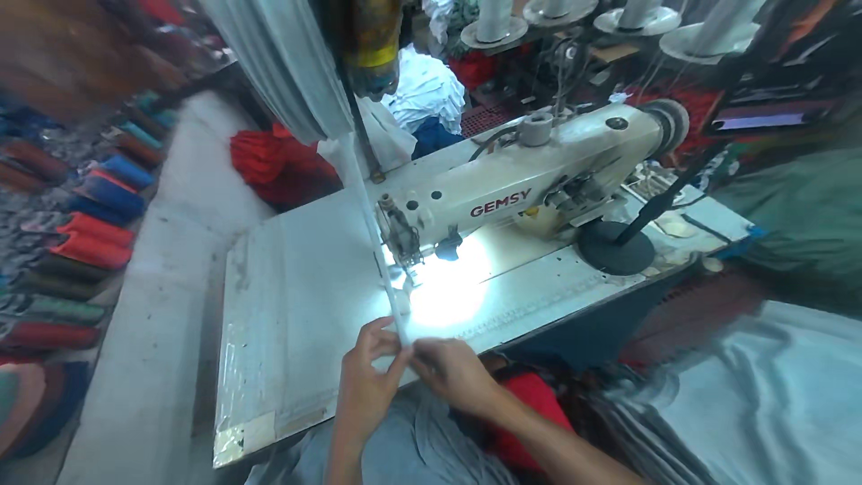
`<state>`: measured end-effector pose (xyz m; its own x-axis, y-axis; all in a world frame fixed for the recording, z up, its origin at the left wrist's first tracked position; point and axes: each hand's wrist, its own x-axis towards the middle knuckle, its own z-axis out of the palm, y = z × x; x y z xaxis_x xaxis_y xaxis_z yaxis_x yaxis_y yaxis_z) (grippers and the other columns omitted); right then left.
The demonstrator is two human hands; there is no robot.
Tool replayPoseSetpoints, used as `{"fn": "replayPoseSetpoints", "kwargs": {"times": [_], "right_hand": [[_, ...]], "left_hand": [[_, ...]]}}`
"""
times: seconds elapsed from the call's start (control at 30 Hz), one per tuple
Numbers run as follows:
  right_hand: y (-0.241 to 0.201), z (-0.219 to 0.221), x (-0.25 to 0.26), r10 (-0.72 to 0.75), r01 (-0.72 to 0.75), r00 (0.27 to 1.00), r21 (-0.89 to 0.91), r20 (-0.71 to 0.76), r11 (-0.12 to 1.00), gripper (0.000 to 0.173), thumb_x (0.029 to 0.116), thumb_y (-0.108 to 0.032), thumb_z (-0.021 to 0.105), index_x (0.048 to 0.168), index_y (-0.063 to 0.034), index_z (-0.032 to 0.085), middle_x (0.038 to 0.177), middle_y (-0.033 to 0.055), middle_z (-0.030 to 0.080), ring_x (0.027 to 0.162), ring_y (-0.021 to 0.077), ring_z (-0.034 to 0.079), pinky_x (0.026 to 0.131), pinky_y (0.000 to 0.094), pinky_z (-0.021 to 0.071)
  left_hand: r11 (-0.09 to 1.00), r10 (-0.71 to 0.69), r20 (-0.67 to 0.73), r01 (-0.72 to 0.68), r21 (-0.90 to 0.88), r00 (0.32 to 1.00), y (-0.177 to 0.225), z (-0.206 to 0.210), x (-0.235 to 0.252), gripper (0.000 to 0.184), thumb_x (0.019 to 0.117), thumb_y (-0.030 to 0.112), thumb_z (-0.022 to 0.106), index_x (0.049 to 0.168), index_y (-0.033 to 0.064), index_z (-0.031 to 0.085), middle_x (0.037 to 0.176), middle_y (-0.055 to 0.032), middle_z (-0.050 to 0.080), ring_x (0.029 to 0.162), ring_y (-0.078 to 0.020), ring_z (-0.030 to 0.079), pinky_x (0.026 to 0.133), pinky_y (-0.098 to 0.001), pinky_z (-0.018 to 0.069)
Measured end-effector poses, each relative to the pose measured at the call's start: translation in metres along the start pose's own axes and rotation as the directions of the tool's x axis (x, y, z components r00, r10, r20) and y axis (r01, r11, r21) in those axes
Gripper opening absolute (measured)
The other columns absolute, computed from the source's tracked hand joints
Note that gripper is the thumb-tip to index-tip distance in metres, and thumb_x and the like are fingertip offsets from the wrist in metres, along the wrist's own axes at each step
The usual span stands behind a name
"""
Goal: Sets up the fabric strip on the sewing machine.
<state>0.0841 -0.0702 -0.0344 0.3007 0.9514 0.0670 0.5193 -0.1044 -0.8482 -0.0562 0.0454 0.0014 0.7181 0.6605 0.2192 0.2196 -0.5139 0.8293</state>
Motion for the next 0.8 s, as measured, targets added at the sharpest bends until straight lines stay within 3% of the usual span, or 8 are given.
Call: {"fn": "replayPoseSetpoints", "kwargs": {"times": [0.1,0.23,0.3,0.37,0.43,0.57,0.67,0.8], "right_hand": [[0.008,-0.002,-0.009,0.008,-0.005,0.999,-0.075,0.035,0.997,0.034,0.1056,-0.039,0.053,0.109,-0.0130,0.074,0.096,0.0047,0.075,0.086,0.0210,0.073,0.076,0.0466,0.0592],[0.029,-0.012,-0.017,0.010,-0.031,0.996,-0.225,-0.094,0.974,0.032,0.1026,-0.042,0.058,0.112,-0.0157,0.074,0.096,0.0030,0.074,0.078,0.0200,0.072,0.068,0.0461,0.0610],[0.042,-0.019,-0.014,-0.036,-0.055,0.970,-0.357,-0.242,0.932,0.032,0.0993,-0.041,0.061,0.110,-0.0146,0.076,0.092,0.0043,0.073,0.068,0.0219,0.071,0.057,0.0465,0.0599],[0.054,-0.028,-0.008,-0.030,-0.113,0.947,-0.420,-0.319,0.901,0.035,0.0996,-0.044,0.059,0.109,-0.0146,0.076,0.091,0.0046,0.072,0.066,0.0225,0.070,0.055,0.0460,0.0588],[0.060,-0.034,-0.005,-0.012,-0.128,0.943,-0.395,-0.332,0.910,0.038,0.1005,-0.047,0.057,0.110,-0.0154,0.076,0.092,0.0030,0.073,0.069,0.0208,0.071,0.057,0.0446,0.0588],[0.057,-0.039,-0.007,0.014,-0.114,0.969,-0.396,-0.245,0.911,0.039,0.1015,-0.049,0.055,0.112,-0.0172,0.074,0.094,0.0023,0.073,0.071,0.0203,0.072,0.059,0.0444,0.0594],[0.046,-0.057,-0.012,0.029,-0.042,0.994,-0.122,-0.106,0.992,0.040,0.1028,-0.047,0.056,0.120,-0.0156,0.073,0.101,0.0032,0.073,0.083,0.0169,0.071,0.075,0.0418,0.0606],[0.003,-0.074,-0.007,-0.138,0.144,0.968,0.015,-0.209,0.989,0.035,0.1013,-0.043,0.062,0.115,-0.0131,0.074,0.091,0.0007,0.070,0.072,0.0093,0.064,0.065,0.0318,0.0571]], "left_hand": [[0.999,0.035,-0.045,-0.037,-0.033,0.998,-0.001,-0.008,0.002,0.057,0.0852,0.013,0.080,0.134,-0.0020,0.055,0.097,-0.0023,0.075,0.086,-0.0127,0.075,0.076,-0.0309,0.0653],[0.958,0.147,-0.121,-0.172,-0.230,0.982,0.014,-0.025,0.022,0.059,0.0878,0.002,0.075,0.138,-0.0067,0.045,0.102,-0.0088,0.073,0.090,-0.0214,0.074,0.083,-0.0389,0.0642],[0.939,0.198,-0.165,-0.235,-0.253,0.966,0.033,-0.032,0.040,0.044,0.0930,0.003,0.070,0.132,-0.0044,0.052,0.105,-0.0067,0.073,0.093,-0.0193,0.073,0.086,-0.0376,0.0633],[0.926,0.259,-0.206,-0.303,-0.225,0.944,0.050,-0.036,0.060,0.023,0.0963,0.006,0.067,0.118,0.0001,0.066,0.106,-0.0051,0.073,0.094,-0.0170,0.073,0.085,-0.0344,0.0632],[0.921,0.292,-0.218,-0.335,-0.198,0.931,0.061,-0.035,0.081,0.019,0.0962,0.007,0.068,0.115,0.0042,0.070,0.107,-0.0047,0.072,0.093,-0.0165,0.072,0.084,-0.0331,0.0633],[0.924,0.311,-0.158,-0.337,-0.183,0.937,0.069,-0.032,0.104,0.035,0.0915,0.006,0.073,0.126,0.0061,0.066,0.117,-0.0073,0.069,0.096,-0.0208,0.071,0.086,-0.0370,0.0636],[0.934,0.292,-0.057,-0.298,-0.198,0.955,0.065,-0.033,0.094,0.037,0.0905,0.010,0.076,0.126,0.0036,0.066,0.118,-0.0095,0.069,0.096,-0.0233,0.071,0.086,-0.0382,0.0637],[0.941,0.326,0.048,-0.319,-0.117,0.944,0.053,-0.035,0.073,0.032,0.0903,0.015,0.078,0.119,0.0019,0.070,0.116,-0.0084,0.070,0.095,-0.0204,0.073,0.085,-0.0358,0.0646]]}}
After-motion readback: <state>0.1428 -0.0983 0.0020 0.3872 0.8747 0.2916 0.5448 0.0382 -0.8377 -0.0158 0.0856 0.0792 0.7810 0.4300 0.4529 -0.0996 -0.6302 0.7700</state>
